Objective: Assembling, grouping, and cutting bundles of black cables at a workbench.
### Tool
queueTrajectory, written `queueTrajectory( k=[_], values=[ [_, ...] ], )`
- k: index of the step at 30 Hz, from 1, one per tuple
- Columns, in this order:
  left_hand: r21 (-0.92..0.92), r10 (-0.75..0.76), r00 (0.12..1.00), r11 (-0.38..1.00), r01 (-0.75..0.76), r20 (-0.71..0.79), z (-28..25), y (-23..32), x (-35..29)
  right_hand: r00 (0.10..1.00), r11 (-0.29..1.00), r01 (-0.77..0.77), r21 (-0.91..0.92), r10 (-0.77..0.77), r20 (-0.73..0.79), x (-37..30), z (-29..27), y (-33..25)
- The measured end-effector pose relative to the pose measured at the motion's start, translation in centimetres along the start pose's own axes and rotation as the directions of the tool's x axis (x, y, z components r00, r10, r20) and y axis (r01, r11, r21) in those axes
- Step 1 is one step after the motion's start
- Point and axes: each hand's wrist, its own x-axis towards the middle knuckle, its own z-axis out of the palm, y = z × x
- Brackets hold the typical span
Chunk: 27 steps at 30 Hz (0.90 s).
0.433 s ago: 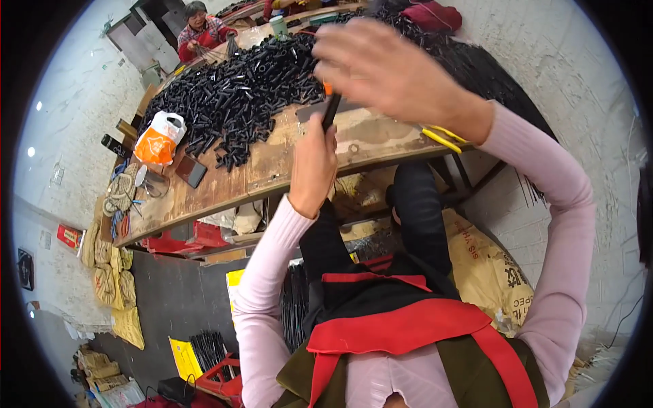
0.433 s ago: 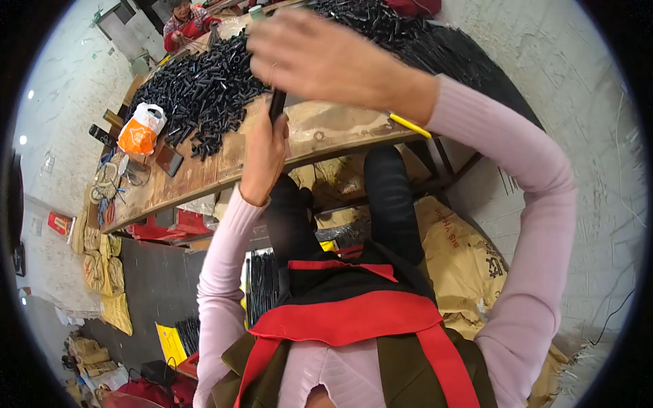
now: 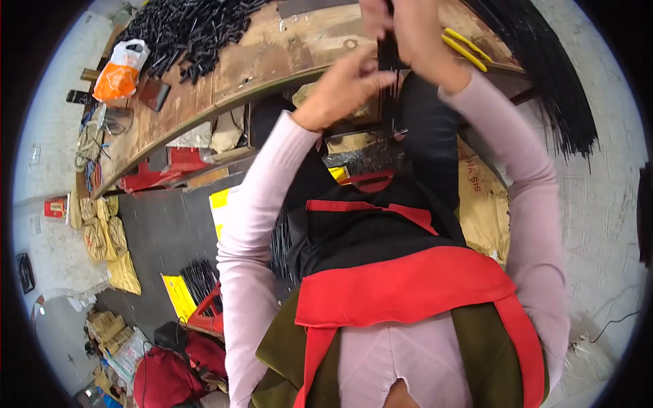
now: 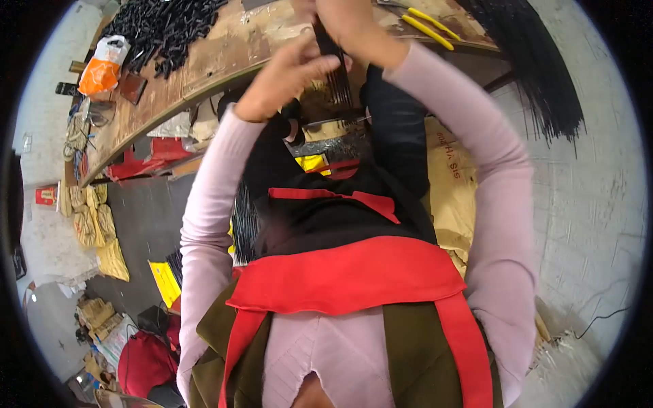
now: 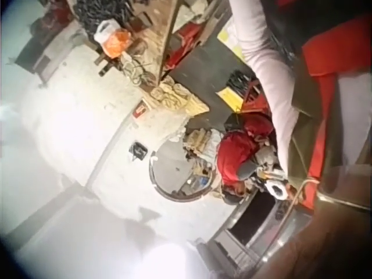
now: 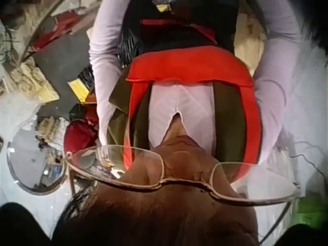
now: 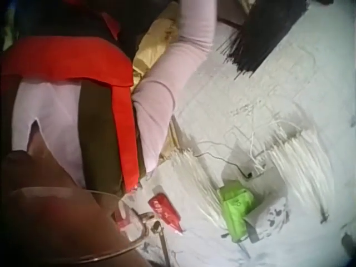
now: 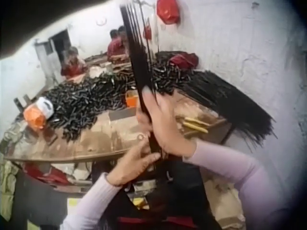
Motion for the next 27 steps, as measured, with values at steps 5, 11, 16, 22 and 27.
queueTrajectory(
  k=[5, 11, 16, 22, 27],
  values=[
    [0.166, -0.164, 0.983, 0.975, 0.149, 0.081, 2.3, -12.1, -3.8, 0.994, 0.982, -0.097, 0.164, 0.105, -0.041, -5.0, -0.5, 12.1],
    [-0.006, -0.412, 0.904, 0.91, 0.416, 0.115, 5.1, -12.6, -9.9, 0.955, 0.936, -0.274, 0.219, 0.292, -0.058, -11.3, -0.2, 18.9],
    [0.468, -0.446, 0.893, 0.802, 0.37, 0.058, 2.0, -11.1, -10.1, 0.927, 0.877, -0.374, 0.301, 0.343, 0.154, -8.8, -0.6, 16.2],
    [0.685, -0.196, 0.974, 0.695, 0.22, -0.114, -2.6, -0.9, -6.0, 0.886, 0.85, -0.461, 0.256, 0.456, 0.082, -5.1, -1.8, 17.0],
    [0.741, 0.048, 0.913, 0.602, 0.297, -0.405, -10.7, 1.6, 0.8, 0.883, 0.832, -0.461, 0.309, 0.465, 0.063, -5.2, -1.4, 17.6]
  ],
)
